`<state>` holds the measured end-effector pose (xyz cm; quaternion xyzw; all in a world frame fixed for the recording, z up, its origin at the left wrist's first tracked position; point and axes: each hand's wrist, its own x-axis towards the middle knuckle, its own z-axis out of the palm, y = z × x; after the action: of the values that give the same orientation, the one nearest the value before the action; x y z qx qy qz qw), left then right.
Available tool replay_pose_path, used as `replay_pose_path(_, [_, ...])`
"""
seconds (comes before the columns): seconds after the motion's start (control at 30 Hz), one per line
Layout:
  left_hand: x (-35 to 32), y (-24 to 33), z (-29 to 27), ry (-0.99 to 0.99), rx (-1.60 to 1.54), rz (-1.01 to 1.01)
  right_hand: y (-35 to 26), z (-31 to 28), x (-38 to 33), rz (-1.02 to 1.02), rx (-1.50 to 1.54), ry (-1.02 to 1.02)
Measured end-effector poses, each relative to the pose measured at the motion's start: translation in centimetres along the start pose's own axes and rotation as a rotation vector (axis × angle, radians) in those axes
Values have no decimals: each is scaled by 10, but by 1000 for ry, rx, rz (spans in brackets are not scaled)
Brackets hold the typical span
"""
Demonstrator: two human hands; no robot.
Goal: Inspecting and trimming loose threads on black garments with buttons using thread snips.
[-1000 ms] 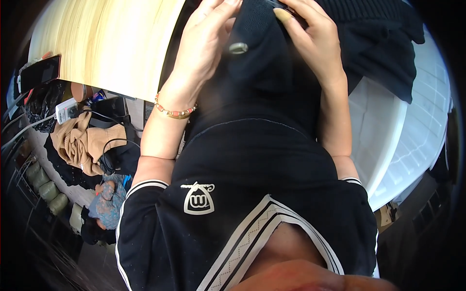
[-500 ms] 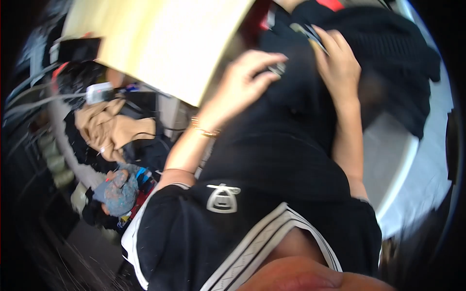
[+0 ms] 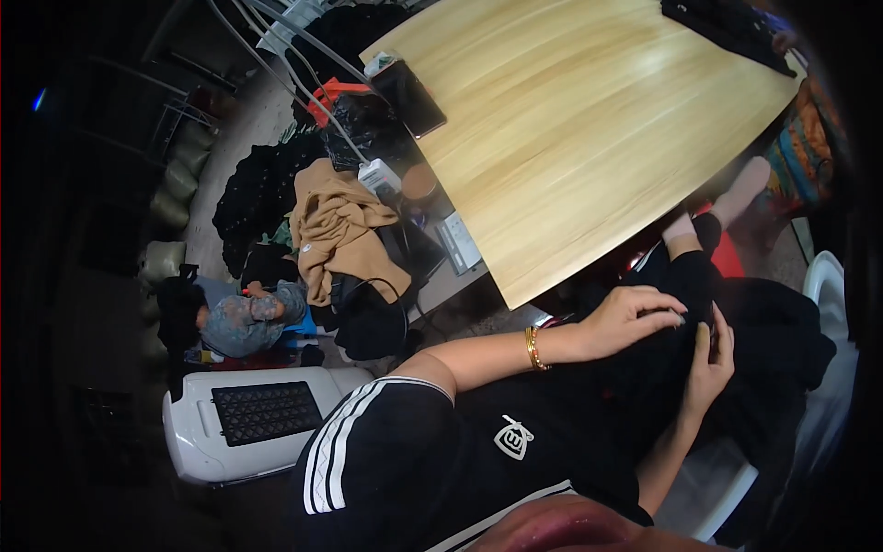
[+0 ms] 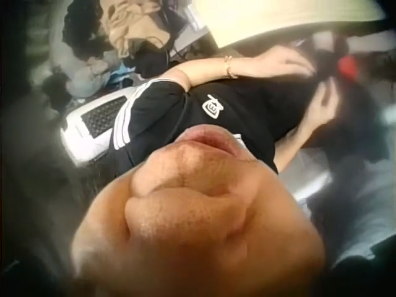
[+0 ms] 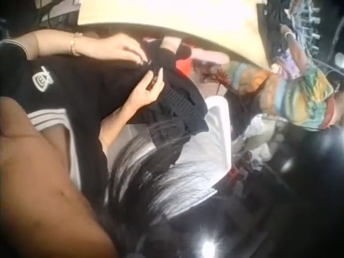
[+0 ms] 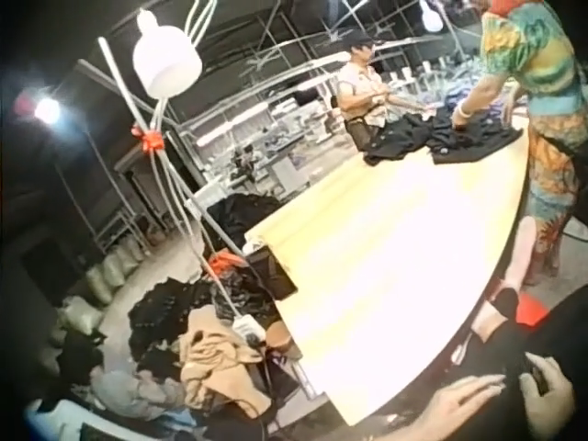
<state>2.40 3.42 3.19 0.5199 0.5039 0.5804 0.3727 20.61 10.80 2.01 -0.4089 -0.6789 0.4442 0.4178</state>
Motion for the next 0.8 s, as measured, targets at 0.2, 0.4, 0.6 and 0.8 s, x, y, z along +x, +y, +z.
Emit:
replay_pose_path(0.2, [0,18,22,-80,-43,-34,-21,-5,-20,77,205,-36])
replay_pose_path(0.4, [-10,-1,4,-51,-184,-172,-14,-4,-35,91,218,-66])
replay_pose_path(0.6, [-9,-6,-4,-40,-190,-225,-15,2,-28,-201,-95,-1])
replay_pose_path(0.8, [-11,-13,-7,-11,-288,-216,-12,1,-21,-391,-276,-48])
